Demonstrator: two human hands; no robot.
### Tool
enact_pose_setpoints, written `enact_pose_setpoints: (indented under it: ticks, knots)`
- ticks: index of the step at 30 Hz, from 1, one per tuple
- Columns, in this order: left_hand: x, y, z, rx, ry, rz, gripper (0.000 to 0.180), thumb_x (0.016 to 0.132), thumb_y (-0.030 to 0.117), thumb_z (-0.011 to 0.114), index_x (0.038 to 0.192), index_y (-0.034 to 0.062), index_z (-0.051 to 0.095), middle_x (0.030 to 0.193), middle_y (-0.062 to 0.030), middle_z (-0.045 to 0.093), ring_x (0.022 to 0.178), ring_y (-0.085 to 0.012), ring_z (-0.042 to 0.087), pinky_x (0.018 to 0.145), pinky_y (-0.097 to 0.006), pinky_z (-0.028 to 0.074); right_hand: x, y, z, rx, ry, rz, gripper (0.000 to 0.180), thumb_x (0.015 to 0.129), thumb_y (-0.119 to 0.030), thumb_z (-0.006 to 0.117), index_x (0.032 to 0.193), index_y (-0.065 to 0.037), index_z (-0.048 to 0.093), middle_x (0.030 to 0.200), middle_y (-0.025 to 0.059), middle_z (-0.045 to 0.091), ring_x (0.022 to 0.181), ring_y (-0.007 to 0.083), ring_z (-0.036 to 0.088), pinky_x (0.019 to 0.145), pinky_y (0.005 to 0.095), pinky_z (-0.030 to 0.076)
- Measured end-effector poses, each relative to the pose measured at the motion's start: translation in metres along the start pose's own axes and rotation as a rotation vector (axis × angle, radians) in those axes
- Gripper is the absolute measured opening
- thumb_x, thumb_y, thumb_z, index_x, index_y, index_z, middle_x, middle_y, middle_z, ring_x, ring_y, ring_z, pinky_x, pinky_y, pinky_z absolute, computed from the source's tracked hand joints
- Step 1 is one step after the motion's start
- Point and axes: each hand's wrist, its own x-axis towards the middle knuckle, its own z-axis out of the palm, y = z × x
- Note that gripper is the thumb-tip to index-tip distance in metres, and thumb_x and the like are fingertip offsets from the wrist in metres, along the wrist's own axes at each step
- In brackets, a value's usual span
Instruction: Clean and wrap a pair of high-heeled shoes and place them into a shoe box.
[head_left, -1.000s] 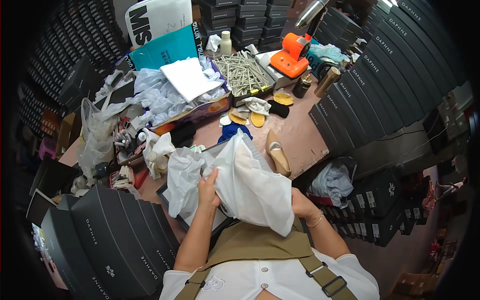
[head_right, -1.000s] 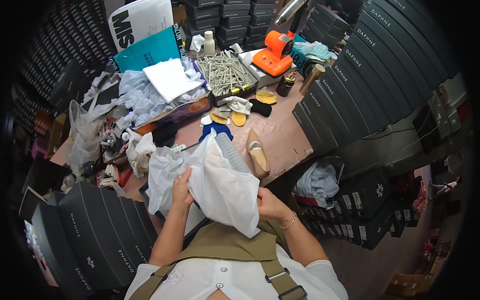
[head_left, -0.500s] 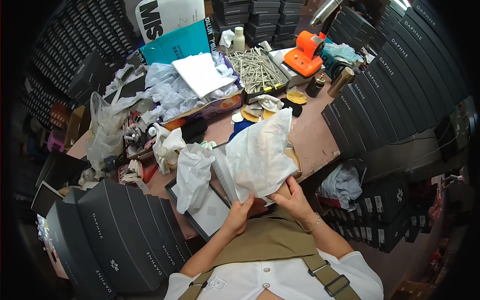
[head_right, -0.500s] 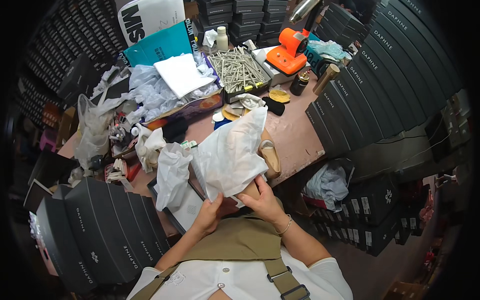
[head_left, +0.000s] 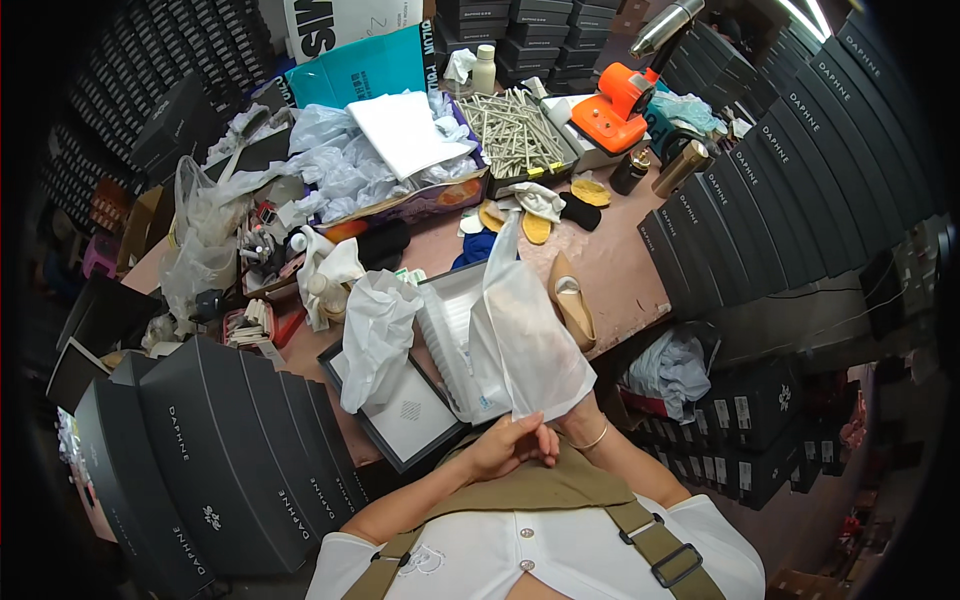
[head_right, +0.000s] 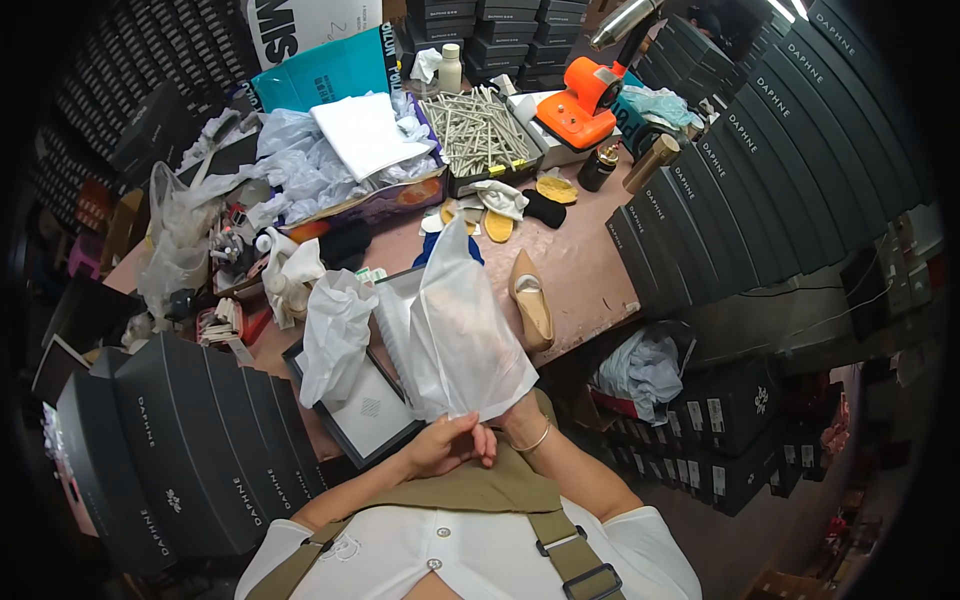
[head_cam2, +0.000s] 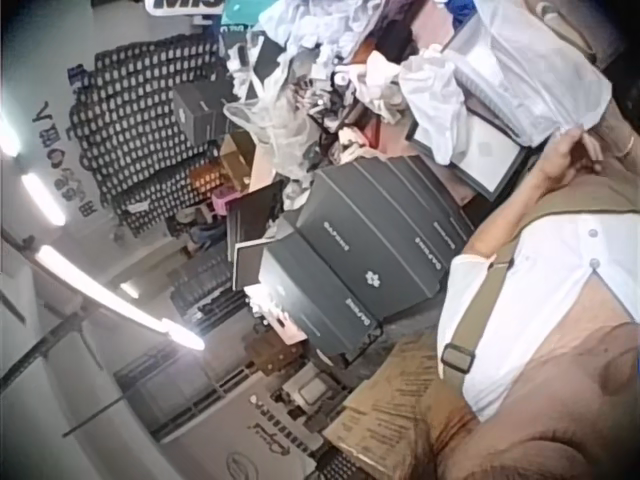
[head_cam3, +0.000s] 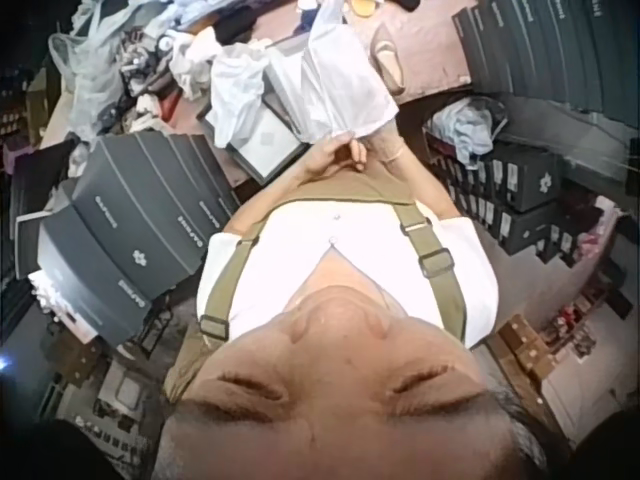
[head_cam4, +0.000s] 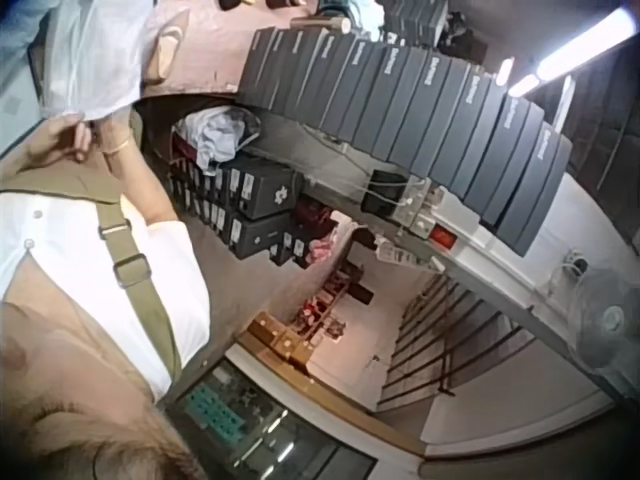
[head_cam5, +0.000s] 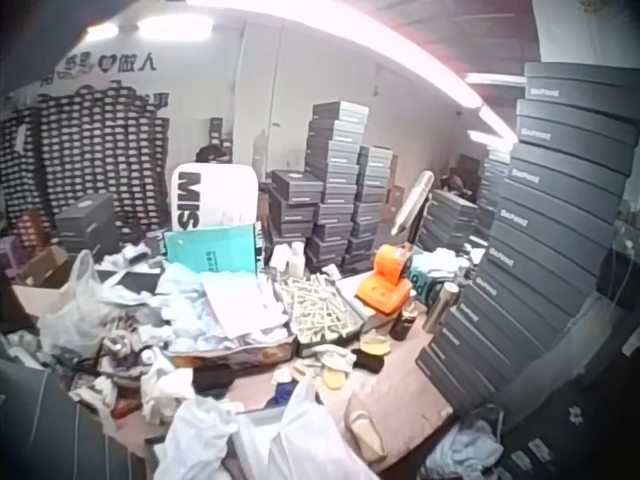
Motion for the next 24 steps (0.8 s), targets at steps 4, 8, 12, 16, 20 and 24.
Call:
enact_pose_setpoints:
  ticks: [4, 8, 12, 16, 20, 24]
  knots:
    - [-0.007, 0.014, -0.003, 0.167, 0.006, -0.055, 0.05, 0.101, 0.037, 0.037, 0.075, 0.001, 0.062, 0.083, -0.0104, 0.062, 0.08, -0.0196, 0.057, 0.08, -0.031, 0.044, 0.02, 0.019, -0.029, -1.057, -0.097, -0.639, 0.046, 0.094, -0.027, 0.051, 0.134, -0.006, 0.042, 0.131, 0.0127, 0.05, 0.118, 0.0263, 0.049, 0.102, 0.0378, 0.039]
    - [-0.032, 0.049, -0.033, 1.202, 0.153, -0.246, 0.047, 0.095, 0.043, 0.047, 0.093, 0.001, 0.067, 0.085, -0.0138, 0.066, 0.084, -0.0201, 0.062, 0.078, -0.033, 0.046, 0.021, -0.012, -0.032, -1.143, -0.117, -0.59, 0.056, 0.079, -0.02, 0.068, 0.128, -0.003, 0.047, 0.123, 0.0147, 0.053, 0.113, 0.0298, 0.051, 0.098, 0.0398, 0.041]
    - [-0.04, 0.048, -0.09, 0.667, 0.879, 0.336, 0.051, 0.09, 0.047, 0.057, 0.111, 0.0002, 0.062, 0.094, -0.0091, 0.067, 0.085, -0.0203, 0.063, 0.077, -0.032, 0.048, 0.014, -0.027, -0.017, -1.242, -0.19, -0.574, 0.053, 0.078, -0.019, 0.066, 0.126, -0.002, 0.049, 0.119, 0.0157, 0.055, 0.109, 0.0324, 0.053, 0.096, 0.0407, 0.042]
    - [0.002, 0.063, -0.096, 0.208, 0.909, 0.664, 0.027, 0.097, 0.025, 0.053, 0.104, -0.0002, 0.061, 0.093, -0.0054, 0.064, 0.08, -0.0102, 0.059, 0.073, -0.022, 0.047, 0.007, -0.011, -0.02, -0.754, -0.255, -0.405, 0.05, 0.083, -0.016, 0.062, 0.128, 0.001, 0.047, 0.121, 0.0161, 0.055, 0.112, 0.0308, 0.052, 0.099, 0.039, 0.04]
    - [-0.007, 0.036, -0.101, 0.286, 0.929, 0.562, 0.03, 0.098, 0.029, 0.049, 0.095, 0.0022, 0.061, 0.083, -0.0017, 0.063, 0.07, -0.0083, 0.057, 0.067, -0.022, 0.046, -0.007, -0.015, -0.004, -0.042, -0.098, -0.067, 0.046, 0.089, -0.012, 0.057, 0.13, 0.002, 0.045, 0.128, 0.0151, 0.052, 0.118, 0.0265, 0.049, 0.102, 0.0361, 0.038]
    - [0.005, -0.004, -0.048, 0.028, 0.609, 0.433, 0.059, 0.095, 0.046, 0.049, 0.132, -0.0007, 0.042, 0.124, -0.0091, 0.056, 0.109, -0.0176, 0.056, 0.089, -0.031, 0.048, 0.004, 0.005, -0.022, -0.865, -0.099, -0.5, 0.047, 0.089, -0.012, 0.058, 0.131, 0.003, 0.043, 0.129, 0.0138, 0.051, 0.117, 0.0245, 0.05, 0.101, 0.0363, 0.039]
